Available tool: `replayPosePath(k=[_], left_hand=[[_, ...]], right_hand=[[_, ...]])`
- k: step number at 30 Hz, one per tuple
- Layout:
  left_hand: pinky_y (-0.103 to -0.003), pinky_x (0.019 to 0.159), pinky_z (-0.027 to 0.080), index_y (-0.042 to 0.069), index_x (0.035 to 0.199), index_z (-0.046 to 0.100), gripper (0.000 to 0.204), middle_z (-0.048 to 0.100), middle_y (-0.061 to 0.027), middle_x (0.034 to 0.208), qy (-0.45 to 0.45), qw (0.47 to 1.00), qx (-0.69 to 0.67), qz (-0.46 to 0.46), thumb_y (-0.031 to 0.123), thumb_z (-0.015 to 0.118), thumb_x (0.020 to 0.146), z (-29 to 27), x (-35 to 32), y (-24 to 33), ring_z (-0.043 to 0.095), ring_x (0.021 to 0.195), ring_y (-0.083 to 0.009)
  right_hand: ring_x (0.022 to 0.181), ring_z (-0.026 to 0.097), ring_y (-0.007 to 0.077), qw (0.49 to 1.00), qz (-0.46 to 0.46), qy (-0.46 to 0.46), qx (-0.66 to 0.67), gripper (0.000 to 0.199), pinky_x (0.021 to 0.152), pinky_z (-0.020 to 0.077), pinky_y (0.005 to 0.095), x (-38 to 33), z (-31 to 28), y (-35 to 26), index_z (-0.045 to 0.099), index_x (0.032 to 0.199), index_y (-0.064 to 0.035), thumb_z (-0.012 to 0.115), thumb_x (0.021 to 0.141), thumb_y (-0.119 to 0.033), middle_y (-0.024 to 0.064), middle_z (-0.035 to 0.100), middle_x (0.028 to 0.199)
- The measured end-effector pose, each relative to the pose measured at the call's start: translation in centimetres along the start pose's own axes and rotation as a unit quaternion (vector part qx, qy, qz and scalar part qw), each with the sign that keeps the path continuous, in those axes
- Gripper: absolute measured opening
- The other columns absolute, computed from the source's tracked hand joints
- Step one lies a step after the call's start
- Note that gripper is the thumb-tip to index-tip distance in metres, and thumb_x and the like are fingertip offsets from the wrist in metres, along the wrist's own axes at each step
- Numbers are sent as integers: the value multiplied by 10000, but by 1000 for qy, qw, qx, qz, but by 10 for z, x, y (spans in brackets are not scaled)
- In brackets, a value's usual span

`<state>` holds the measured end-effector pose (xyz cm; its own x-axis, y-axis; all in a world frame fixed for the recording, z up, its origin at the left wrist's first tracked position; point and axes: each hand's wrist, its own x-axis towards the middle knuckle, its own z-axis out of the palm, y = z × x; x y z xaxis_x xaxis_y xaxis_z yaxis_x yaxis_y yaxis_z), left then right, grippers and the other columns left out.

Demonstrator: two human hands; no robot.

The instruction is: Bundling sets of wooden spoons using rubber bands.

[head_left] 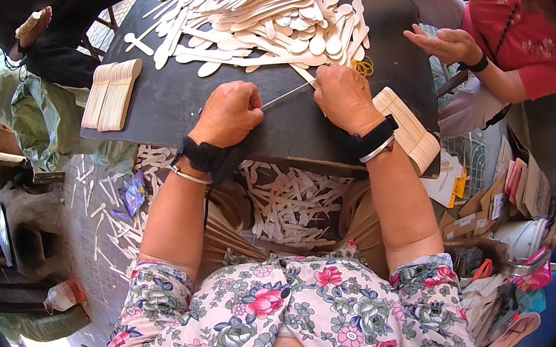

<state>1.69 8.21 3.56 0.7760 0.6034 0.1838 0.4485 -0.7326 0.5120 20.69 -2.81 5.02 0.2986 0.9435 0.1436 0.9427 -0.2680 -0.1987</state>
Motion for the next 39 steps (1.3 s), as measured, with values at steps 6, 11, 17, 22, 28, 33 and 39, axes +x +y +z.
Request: replayPosePath(k=[6, 11, 17, 22, 28, 33, 39], left_hand=[[-313, 580, 465, -15, 766, 629, 120, 591, -125, 653, -208, 967, -146, -38, 49, 624, 665, -34, -18, 9, 581, 606, -217], [-272, 550, 438, -10, 752, 618, 87, 564, -58, 642, -256, 937, -230, -56, 12, 628, 668, -30, -31, 6, 535, 589, -135], [-255, 551, 432, -2, 790, 641, 113, 549, -24, 649, -278, 934, -221, 30, 9, 654, 678, -26, -35, 8, 508, 595, -95], [-262, 559, 441, -26, 852, 661, 199, 556, -29, 650, -265, 915, -303, -39, 125, 717, 735, -20, -33, 13, 514, 603, -106], [-178, 439, 406, 2, 941, 668, 217, 583, 10, 719, -151, 894, -386, -172, 186, 697, 831, -9, -22, 11, 515, 571, -40], [-188, 386, 437, -67, 943, 635, 251, 607, -54, 731, -79, 843, -489, -211, 154, 675, 832, -4, -19, 3, 565, 533, -67], [-192, 363, 423, -35, 941, 639, 197, 610, -62, 753, -35, 835, -502, -225, 139, 665, 853, 4, -19, 2, 567, 492, -82]], right_hand=[[812, 648, 353, 1000, 16, -12, -1, 128, 737, 513, 416, -3, -2, 9, 662, 827, -4, 600, 772, -101, 186, 658, 819], [773, 636, 304, 995, 47, -3, 82, 99, 707, 487, 381, -3, 4, 30, 662, 799, -27, 643, 756, -115, 142, 654, 794], [778, 631, 301, 995, 30, 1, 95, 115, 719, 487, 382, -4, -2, 31, 662, 797, -23, 665, 749, -128, 139, 647, 799], [814, 623, 315, 997, 15, 29, 70, 93, 735, 484, 394, -3, 6, 24, 660, 803, -27, 637, 770, -111, 142, 641, 837], [854, 622, 377, 998, -18, 3, 63, 135, 779, 489, 443, -3, 5, 18, 650, 808, 0, 535, 792, -67, 203, 634, 876], [845, 613, 374, 992, -55, -14, 115, 112, 767, 481, 444, -3, 6, 15, 645, 786, -14, 540, 783, -52, 200, 621, 845], [762, 574, 333, 989, -69, 2, 132, 63, 683, 452, 409, -7, 9, 5, 566, 773, -30, 606, 731, -6, 148, 572, 753]])
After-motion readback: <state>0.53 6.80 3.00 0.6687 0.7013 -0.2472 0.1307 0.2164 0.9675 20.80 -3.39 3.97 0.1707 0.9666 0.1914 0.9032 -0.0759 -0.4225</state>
